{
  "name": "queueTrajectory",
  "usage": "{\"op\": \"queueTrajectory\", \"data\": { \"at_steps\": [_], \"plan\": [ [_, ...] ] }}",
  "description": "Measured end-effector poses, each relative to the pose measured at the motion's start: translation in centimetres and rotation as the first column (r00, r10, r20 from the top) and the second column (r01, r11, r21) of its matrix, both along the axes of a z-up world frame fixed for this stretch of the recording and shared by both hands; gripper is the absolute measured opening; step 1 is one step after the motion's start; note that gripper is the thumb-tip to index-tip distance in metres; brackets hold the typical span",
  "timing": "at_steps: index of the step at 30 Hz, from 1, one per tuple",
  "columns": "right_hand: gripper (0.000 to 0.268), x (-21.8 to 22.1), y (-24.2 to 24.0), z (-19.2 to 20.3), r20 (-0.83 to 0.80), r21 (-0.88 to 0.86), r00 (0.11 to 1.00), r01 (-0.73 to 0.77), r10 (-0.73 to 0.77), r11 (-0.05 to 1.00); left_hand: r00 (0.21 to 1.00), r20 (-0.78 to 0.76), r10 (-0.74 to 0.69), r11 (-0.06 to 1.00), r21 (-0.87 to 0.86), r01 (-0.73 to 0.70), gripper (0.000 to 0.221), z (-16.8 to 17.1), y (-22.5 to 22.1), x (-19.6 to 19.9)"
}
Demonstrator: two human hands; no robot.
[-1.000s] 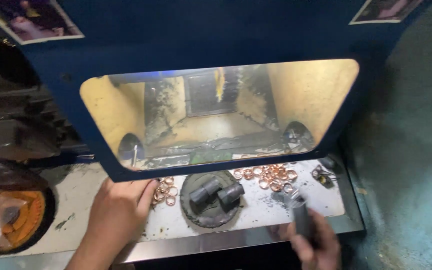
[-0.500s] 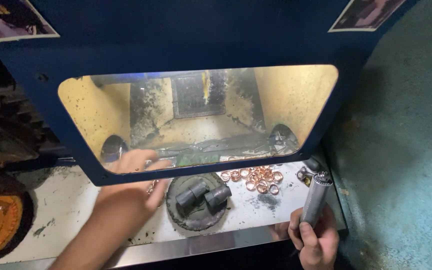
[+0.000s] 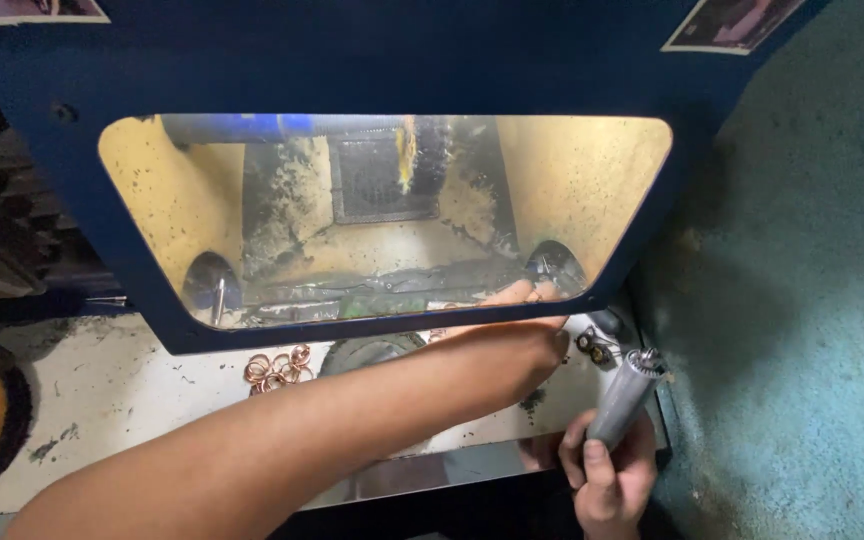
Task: Polishing small copper rings using a handheld rotary tool at a jewelry workbench.
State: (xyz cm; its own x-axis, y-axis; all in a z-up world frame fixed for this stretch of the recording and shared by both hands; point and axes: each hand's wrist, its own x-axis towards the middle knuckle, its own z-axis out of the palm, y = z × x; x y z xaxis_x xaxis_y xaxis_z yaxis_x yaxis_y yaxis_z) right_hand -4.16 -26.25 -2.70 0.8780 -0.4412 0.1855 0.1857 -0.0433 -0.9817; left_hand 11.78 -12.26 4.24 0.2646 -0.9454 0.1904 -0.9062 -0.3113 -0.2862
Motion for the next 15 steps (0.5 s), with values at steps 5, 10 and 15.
{"op": "queueTrajectory", "data": {
  "at_steps": [5, 10, 15],
  "plan": [
    [0.032, 0.1, 0.5, -1.1, 0.062, -0.027, 0.996, 0.071, -0.07, 0.997, 0.965, 0.204, 0.163, 0.966, -0.233, -0.114, 0.024, -0.3, -1.3, -0.2],
    [0.032, 0.0, 0.3, -1.1, 0.024, -0.069, 0.995, 0.094, -0.093, 0.993, 0.977, 0.168, 0.13, 0.956, -0.282, -0.078, 0.022, -2.5, -2.9, 0.3],
    [0.03, 0.2, 0.5, -0.4, 0.104, -0.002, 0.994, 0.042, -0.042, 0.999, 0.987, 0.142, 0.069, 0.981, -0.191, -0.041, 0.024, -3.8, -4.9, 1.1]
  ]
}}
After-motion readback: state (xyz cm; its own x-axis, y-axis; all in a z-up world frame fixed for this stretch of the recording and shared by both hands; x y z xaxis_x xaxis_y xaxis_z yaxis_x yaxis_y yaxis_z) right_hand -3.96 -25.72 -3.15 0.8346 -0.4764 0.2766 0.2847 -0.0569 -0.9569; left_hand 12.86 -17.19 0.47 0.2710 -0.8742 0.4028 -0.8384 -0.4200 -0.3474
